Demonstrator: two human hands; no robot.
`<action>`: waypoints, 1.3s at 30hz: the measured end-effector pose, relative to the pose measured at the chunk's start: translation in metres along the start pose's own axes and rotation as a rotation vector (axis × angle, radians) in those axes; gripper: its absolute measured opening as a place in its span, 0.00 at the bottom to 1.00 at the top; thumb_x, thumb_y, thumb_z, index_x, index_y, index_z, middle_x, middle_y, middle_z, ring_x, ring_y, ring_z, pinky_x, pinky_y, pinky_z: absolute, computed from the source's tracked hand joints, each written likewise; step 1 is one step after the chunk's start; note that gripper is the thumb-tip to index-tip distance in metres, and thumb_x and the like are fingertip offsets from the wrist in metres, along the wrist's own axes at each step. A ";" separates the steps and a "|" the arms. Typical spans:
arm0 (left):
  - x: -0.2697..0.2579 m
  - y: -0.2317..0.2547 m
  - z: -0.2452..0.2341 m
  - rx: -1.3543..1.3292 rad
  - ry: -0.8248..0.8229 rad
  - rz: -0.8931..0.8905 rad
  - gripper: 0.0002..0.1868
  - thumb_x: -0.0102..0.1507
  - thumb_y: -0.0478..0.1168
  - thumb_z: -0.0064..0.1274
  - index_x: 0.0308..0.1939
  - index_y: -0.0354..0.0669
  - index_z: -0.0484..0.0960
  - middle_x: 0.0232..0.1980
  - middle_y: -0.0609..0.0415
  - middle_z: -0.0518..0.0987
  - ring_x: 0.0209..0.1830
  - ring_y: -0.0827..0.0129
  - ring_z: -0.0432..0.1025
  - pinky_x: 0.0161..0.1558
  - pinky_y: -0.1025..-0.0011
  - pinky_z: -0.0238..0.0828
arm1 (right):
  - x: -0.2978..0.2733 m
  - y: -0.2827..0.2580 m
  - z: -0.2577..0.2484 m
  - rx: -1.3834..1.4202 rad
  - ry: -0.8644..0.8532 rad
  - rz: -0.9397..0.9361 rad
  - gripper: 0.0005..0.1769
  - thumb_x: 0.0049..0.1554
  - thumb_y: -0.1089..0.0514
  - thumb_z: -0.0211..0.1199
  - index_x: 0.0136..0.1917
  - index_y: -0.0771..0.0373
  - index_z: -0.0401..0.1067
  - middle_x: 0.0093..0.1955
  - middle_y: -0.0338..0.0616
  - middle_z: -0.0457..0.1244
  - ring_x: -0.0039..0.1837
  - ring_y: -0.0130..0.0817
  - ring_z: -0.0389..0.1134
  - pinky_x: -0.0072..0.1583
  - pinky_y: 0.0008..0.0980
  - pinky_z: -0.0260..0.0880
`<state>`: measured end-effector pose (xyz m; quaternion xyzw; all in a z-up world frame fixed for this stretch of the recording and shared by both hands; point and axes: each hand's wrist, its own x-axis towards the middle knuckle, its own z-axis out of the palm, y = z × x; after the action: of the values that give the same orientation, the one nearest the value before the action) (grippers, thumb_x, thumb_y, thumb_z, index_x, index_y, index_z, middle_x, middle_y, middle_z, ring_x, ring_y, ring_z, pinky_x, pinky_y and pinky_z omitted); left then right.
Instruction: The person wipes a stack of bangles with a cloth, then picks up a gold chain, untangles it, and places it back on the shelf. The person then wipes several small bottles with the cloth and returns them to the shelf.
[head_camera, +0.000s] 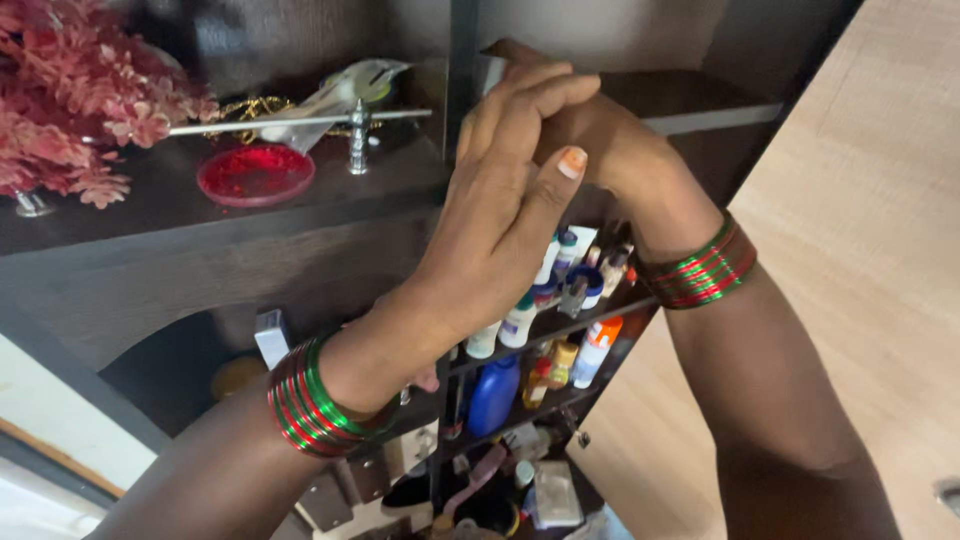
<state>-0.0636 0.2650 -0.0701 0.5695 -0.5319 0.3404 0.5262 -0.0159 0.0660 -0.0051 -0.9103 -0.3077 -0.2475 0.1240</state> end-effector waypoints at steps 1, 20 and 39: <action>-0.004 0.000 -0.003 -0.008 -0.003 -0.008 0.17 0.81 0.44 0.43 0.71 0.42 0.68 0.74 0.47 0.68 0.73 0.57 0.62 0.76 0.65 0.55 | 0.000 -0.011 0.001 0.038 0.014 0.021 0.13 0.51 0.65 0.61 0.52 0.65 0.73 0.56 0.49 0.66 0.62 0.44 0.66 0.60 0.38 0.70; -0.090 0.037 0.009 -0.314 -0.439 0.030 0.22 0.69 0.33 0.49 0.68 0.44 0.71 0.75 0.45 0.65 0.78 0.49 0.60 0.79 0.54 0.60 | -0.206 -0.105 0.045 0.044 0.404 0.481 0.10 0.61 0.61 0.57 0.55 0.67 0.72 0.49 0.46 0.65 0.50 0.34 0.67 0.52 0.32 0.68; -0.238 -0.015 0.172 -0.514 -0.385 -0.881 0.24 0.58 0.39 0.66 0.54 0.36 0.75 0.43 0.51 0.81 0.43 0.63 0.78 0.44 0.67 0.77 | -0.336 -0.094 0.144 0.742 0.494 0.805 0.48 0.54 0.67 0.61 0.81 0.56 0.42 0.59 0.41 0.56 0.53 0.28 0.67 0.51 0.26 0.71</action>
<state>-0.1270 0.1568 -0.3364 0.6435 -0.3957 -0.1639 0.6344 -0.2513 0.0263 -0.2969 -0.7668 0.0336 -0.2614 0.5853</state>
